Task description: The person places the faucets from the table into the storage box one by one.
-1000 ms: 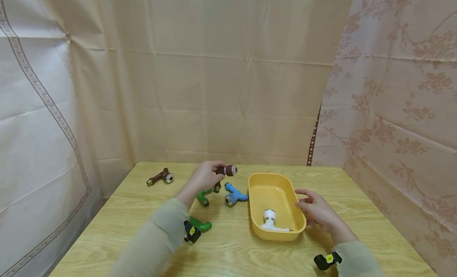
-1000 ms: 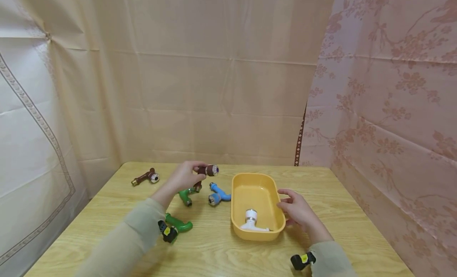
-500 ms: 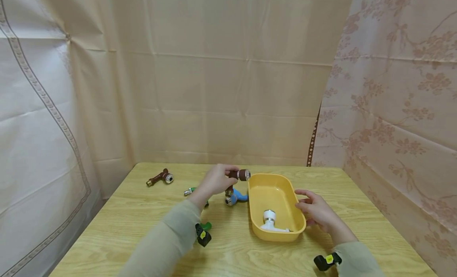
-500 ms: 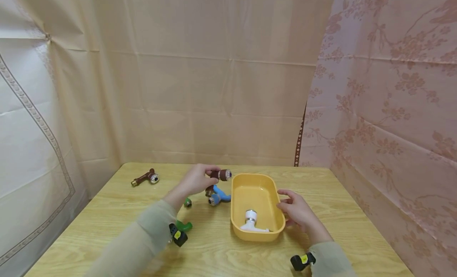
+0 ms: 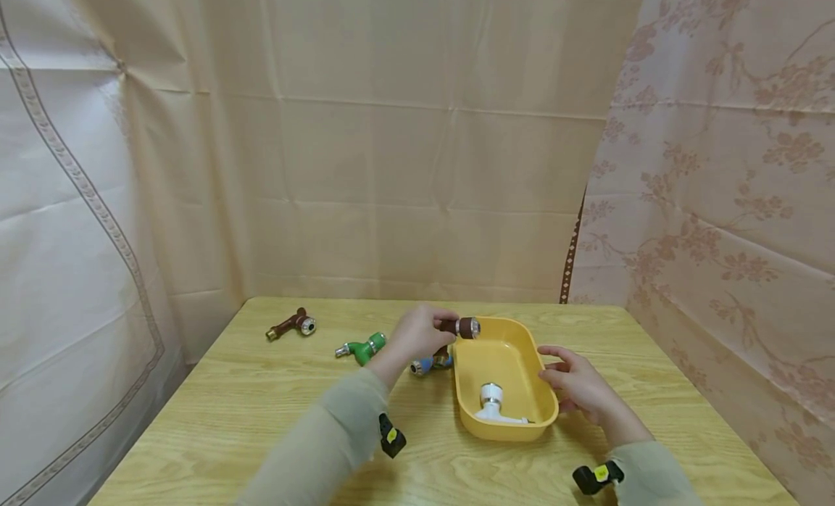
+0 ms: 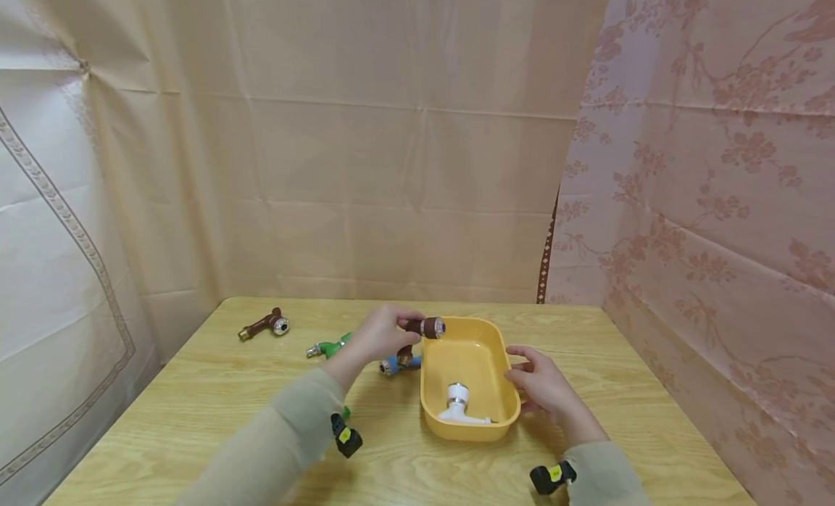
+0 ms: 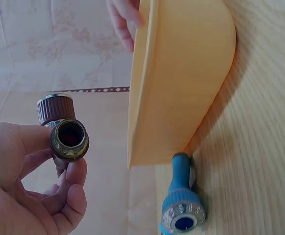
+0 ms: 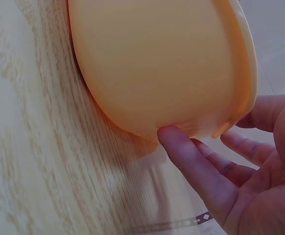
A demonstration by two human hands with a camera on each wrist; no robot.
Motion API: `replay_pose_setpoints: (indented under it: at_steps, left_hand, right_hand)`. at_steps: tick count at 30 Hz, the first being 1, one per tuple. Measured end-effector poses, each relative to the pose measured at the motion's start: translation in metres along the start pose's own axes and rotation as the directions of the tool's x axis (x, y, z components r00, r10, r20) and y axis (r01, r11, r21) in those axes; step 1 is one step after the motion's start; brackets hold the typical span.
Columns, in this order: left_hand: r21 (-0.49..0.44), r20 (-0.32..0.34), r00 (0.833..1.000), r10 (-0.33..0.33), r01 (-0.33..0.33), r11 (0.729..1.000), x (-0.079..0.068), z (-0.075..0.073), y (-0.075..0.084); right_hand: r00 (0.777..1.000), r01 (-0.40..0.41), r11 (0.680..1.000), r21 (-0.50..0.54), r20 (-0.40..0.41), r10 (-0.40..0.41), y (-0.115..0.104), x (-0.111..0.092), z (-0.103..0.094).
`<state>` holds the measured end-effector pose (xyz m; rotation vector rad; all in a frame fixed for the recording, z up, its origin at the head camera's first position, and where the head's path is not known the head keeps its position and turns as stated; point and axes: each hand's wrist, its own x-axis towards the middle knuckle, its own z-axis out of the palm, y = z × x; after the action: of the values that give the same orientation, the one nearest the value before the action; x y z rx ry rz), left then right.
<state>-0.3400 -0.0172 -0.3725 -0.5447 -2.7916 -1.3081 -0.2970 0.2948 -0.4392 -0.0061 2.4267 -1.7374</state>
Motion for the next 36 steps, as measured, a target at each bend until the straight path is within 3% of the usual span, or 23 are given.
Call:
replay_pose_setpoints:
  at_steps: [13, 36]
  left_hand:
    - [0.069, -0.007, 1.0, 0.017, -0.017, 0.998, 0.004, 0.025, 0.015]
    - [0.121, 0.053, 0.998, 0.017, -0.023, 0.992, 0.009, 0.06, 0.034]
  right_hand:
    - [1.0, -0.005, 1.0, 0.007, -0.001, 0.005, 0.001, 0.001, -0.001]
    - [1.0, -0.01, 1.0, 0.006, 0.002, 0.01, -0.001, -0.001, 0.0]
